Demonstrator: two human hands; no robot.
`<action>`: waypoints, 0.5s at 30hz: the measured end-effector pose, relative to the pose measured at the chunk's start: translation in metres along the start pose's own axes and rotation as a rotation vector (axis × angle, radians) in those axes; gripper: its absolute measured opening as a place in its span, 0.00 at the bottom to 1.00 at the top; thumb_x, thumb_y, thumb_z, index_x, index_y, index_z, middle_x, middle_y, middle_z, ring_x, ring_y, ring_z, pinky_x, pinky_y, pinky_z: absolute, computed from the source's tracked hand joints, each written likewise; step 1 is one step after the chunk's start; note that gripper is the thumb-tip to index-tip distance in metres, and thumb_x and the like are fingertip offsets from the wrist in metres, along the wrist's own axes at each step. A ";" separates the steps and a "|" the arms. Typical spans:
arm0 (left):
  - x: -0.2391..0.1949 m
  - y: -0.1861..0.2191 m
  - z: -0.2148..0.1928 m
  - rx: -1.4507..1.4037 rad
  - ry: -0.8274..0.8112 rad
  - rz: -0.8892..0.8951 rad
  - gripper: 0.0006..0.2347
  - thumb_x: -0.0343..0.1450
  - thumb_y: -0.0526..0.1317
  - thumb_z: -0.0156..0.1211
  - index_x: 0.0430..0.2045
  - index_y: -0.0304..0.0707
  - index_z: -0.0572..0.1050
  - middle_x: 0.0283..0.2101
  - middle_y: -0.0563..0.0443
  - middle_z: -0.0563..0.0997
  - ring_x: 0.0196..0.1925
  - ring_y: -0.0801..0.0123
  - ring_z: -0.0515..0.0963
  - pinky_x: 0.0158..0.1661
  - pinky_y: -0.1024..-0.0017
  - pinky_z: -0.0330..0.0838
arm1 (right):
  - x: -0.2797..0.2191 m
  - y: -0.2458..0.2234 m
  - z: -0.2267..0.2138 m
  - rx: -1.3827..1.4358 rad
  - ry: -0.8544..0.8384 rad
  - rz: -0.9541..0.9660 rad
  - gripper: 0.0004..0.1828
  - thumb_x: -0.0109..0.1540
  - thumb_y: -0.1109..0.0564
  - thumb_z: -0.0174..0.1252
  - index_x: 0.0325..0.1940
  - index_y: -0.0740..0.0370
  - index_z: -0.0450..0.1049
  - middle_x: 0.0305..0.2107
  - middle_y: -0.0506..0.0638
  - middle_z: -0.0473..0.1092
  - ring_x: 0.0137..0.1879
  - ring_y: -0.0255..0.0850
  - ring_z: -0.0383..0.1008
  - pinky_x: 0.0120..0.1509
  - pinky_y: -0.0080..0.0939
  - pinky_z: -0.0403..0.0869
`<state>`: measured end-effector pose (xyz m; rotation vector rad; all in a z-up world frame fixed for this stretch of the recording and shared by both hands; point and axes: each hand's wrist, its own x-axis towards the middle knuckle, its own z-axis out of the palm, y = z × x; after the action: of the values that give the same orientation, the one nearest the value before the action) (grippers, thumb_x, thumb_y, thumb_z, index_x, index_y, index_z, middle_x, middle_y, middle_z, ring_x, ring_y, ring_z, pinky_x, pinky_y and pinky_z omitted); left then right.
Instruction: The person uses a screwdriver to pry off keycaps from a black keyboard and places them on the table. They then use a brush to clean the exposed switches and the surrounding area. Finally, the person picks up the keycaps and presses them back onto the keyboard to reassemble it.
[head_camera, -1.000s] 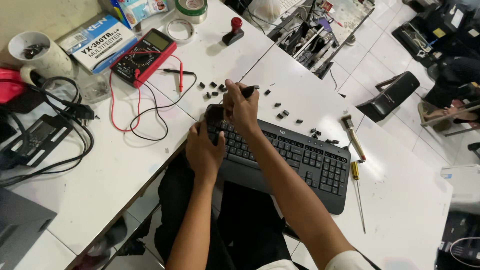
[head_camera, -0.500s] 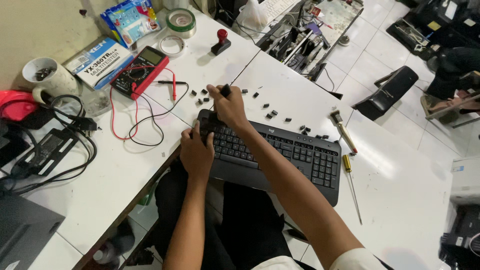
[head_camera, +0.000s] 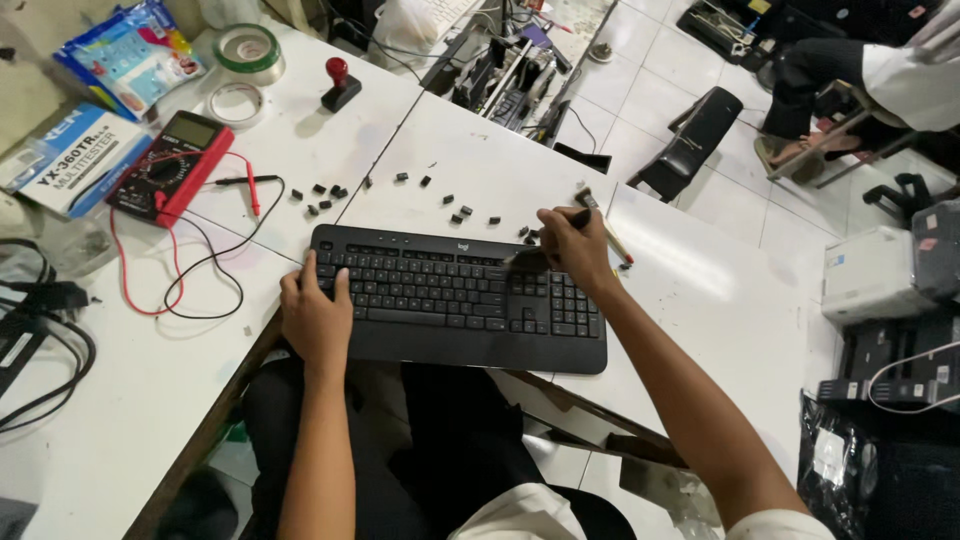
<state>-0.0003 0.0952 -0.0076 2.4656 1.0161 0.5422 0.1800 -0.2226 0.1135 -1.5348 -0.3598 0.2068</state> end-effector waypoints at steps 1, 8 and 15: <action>0.000 0.001 -0.003 0.000 -0.002 0.009 0.25 0.78 0.55 0.64 0.70 0.49 0.74 0.58 0.45 0.75 0.60 0.51 0.81 0.49 0.50 0.83 | 0.000 0.002 -0.012 0.002 0.009 -0.001 0.29 0.72 0.60 0.59 0.15 0.59 0.63 0.09 0.51 0.55 0.12 0.37 0.59 0.15 0.35 0.59; -0.001 0.009 -0.014 -0.002 -0.056 -0.035 0.25 0.80 0.56 0.60 0.72 0.51 0.73 0.56 0.44 0.79 0.56 0.49 0.84 0.46 0.48 0.83 | -0.008 0.004 -0.043 -0.037 0.038 0.036 0.29 0.73 0.59 0.58 0.15 0.58 0.65 0.10 0.46 0.54 0.14 0.32 0.54 0.16 0.32 0.55; -0.001 0.006 -0.017 0.035 -0.069 -0.023 0.25 0.80 0.57 0.58 0.73 0.53 0.74 0.54 0.41 0.82 0.52 0.43 0.87 0.47 0.46 0.82 | -0.019 -0.009 -0.051 -0.008 0.046 0.043 0.30 0.72 0.61 0.58 0.13 0.58 0.63 0.10 0.48 0.52 0.16 0.30 0.50 0.17 0.32 0.55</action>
<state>-0.0059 0.0949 0.0090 2.4818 1.0333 0.4327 0.1791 -0.2773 0.1203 -1.5540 -0.2916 0.2039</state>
